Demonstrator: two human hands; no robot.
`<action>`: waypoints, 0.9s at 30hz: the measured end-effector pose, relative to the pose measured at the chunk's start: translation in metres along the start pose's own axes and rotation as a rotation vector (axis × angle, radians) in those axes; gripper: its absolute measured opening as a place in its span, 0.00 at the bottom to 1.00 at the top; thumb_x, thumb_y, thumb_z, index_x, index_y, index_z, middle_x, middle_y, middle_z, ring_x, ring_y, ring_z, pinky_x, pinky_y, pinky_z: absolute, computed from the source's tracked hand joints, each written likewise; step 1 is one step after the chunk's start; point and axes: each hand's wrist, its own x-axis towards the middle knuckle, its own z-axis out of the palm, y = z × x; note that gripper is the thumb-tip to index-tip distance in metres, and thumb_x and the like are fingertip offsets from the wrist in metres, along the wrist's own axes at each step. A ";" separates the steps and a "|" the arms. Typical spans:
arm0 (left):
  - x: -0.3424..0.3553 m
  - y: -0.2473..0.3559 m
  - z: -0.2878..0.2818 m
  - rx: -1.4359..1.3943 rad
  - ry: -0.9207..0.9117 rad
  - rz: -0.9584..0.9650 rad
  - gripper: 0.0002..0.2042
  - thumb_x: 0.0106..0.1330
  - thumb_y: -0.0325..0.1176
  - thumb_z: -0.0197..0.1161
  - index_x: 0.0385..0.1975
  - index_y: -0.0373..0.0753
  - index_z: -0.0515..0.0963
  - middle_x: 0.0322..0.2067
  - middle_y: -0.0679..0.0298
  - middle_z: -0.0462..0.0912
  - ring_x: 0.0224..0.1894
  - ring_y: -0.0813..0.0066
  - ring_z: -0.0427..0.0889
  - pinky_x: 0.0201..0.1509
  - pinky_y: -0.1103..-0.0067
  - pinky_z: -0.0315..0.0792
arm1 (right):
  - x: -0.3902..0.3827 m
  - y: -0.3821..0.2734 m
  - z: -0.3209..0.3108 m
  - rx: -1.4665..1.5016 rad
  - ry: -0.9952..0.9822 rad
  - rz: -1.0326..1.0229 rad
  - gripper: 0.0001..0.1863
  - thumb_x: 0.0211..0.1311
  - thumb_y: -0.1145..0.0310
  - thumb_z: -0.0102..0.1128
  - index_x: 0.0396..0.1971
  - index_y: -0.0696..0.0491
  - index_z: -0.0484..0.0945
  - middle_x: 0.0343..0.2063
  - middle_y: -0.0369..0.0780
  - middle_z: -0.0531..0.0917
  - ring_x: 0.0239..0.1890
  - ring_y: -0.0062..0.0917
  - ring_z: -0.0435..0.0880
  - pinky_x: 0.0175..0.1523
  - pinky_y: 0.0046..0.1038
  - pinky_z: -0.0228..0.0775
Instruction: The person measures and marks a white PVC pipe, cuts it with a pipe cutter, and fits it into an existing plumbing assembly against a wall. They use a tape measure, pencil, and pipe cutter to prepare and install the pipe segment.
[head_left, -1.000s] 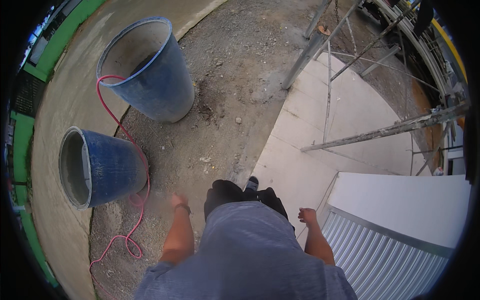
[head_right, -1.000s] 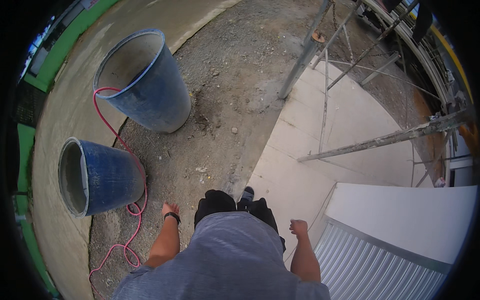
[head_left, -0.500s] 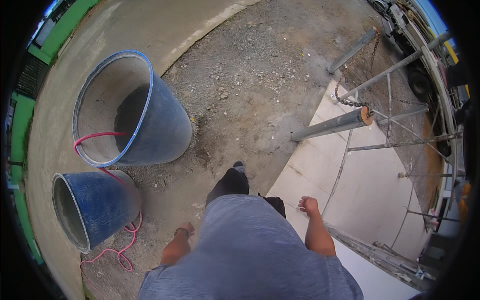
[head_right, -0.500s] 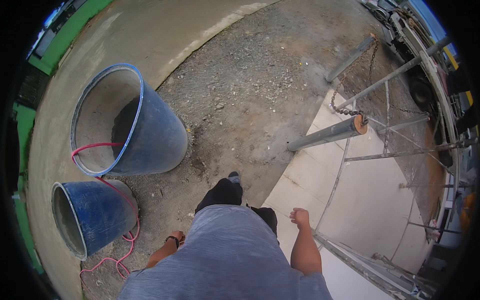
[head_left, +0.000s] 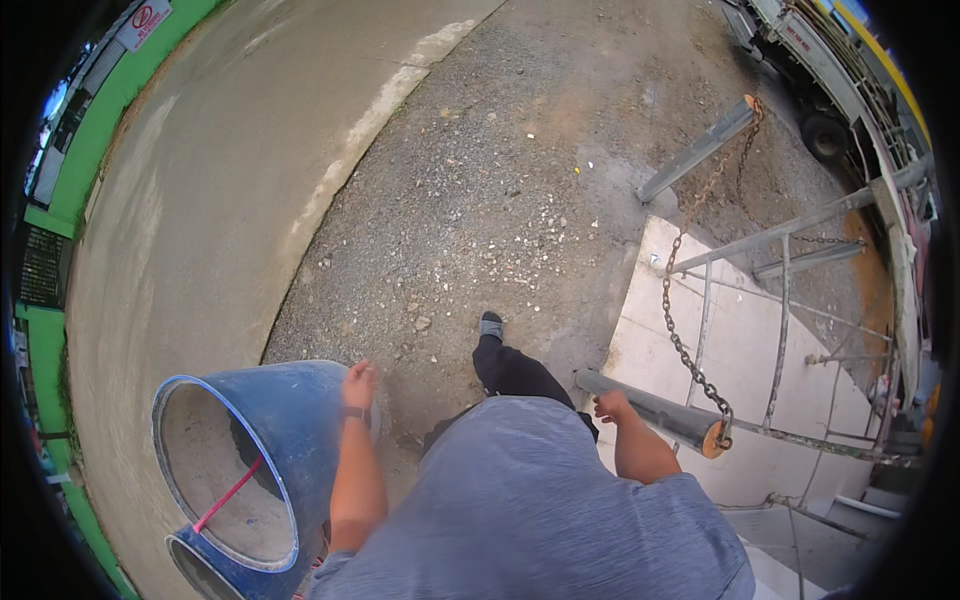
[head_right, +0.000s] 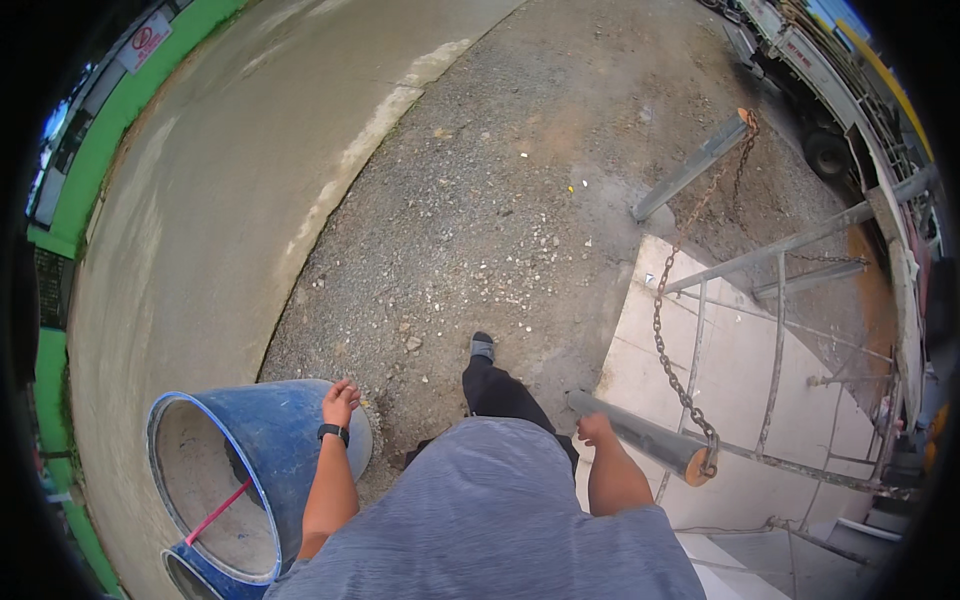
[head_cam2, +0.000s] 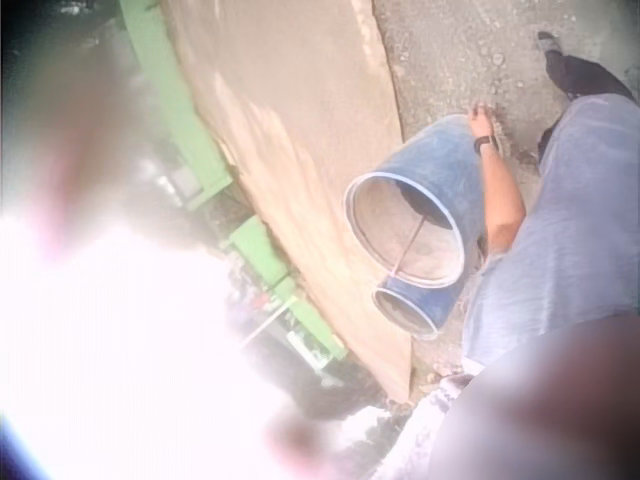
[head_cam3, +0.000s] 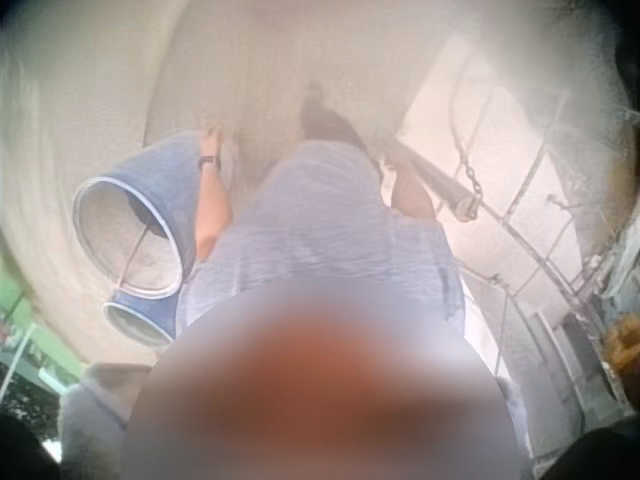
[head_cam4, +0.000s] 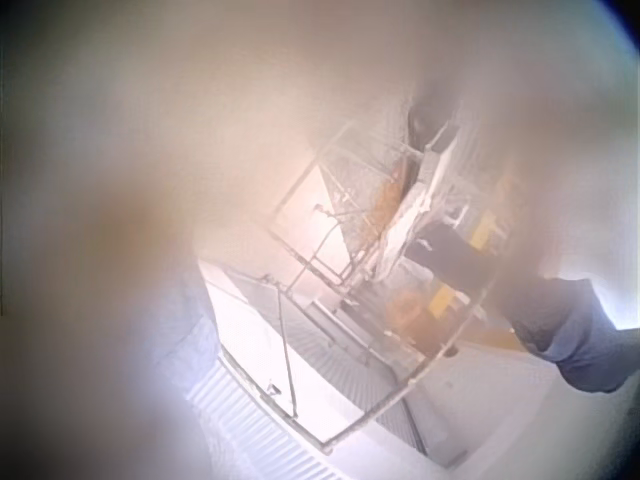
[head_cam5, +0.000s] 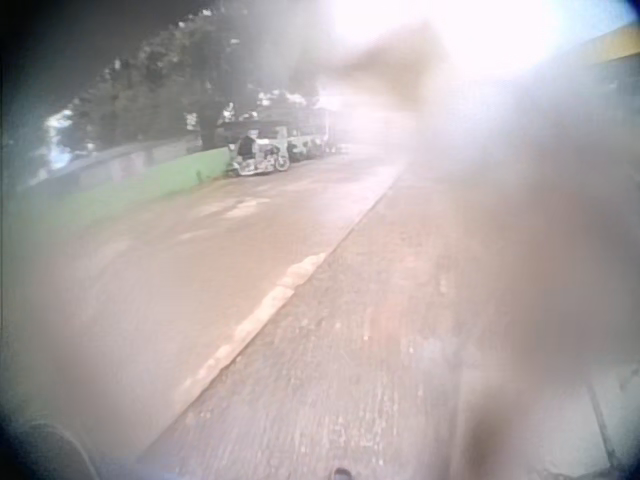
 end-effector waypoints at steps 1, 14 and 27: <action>0.011 -0.003 0.007 -0.055 0.033 -0.074 0.15 0.70 0.30 0.58 0.55 0.36 0.76 0.41 0.61 0.84 0.39 0.72 0.85 0.39 0.73 0.77 | 0.025 -0.042 -0.037 0.037 0.082 0.028 0.11 0.57 0.68 0.66 0.39 0.54 0.85 0.29 0.41 0.85 0.26 0.30 0.85 0.27 0.33 0.77; 0.245 0.153 0.213 1.059 -0.404 -0.562 0.13 0.72 0.37 0.57 0.49 0.38 0.79 0.36 0.61 0.84 0.34 0.69 0.84 0.33 0.73 0.75 | 0.200 -0.521 -0.421 0.480 0.477 -0.482 0.16 0.64 0.62 0.63 0.43 0.60 0.86 0.30 0.46 0.88 0.34 0.32 0.88 0.43 0.32 0.79; 0.752 0.762 0.714 0.444 -0.154 0.195 0.16 0.72 0.38 0.62 0.54 0.37 0.76 0.38 0.66 0.84 0.36 0.77 0.83 0.34 0.80 0.73 | 0.278 -0.430 -0.606 1.103 0.481 0.373 0.12 0.65 0.67 0.59 0.39 0.59 0.84 0.26 0.41 0.85 0.23 0.27 0.85 0.24 0.29 0.75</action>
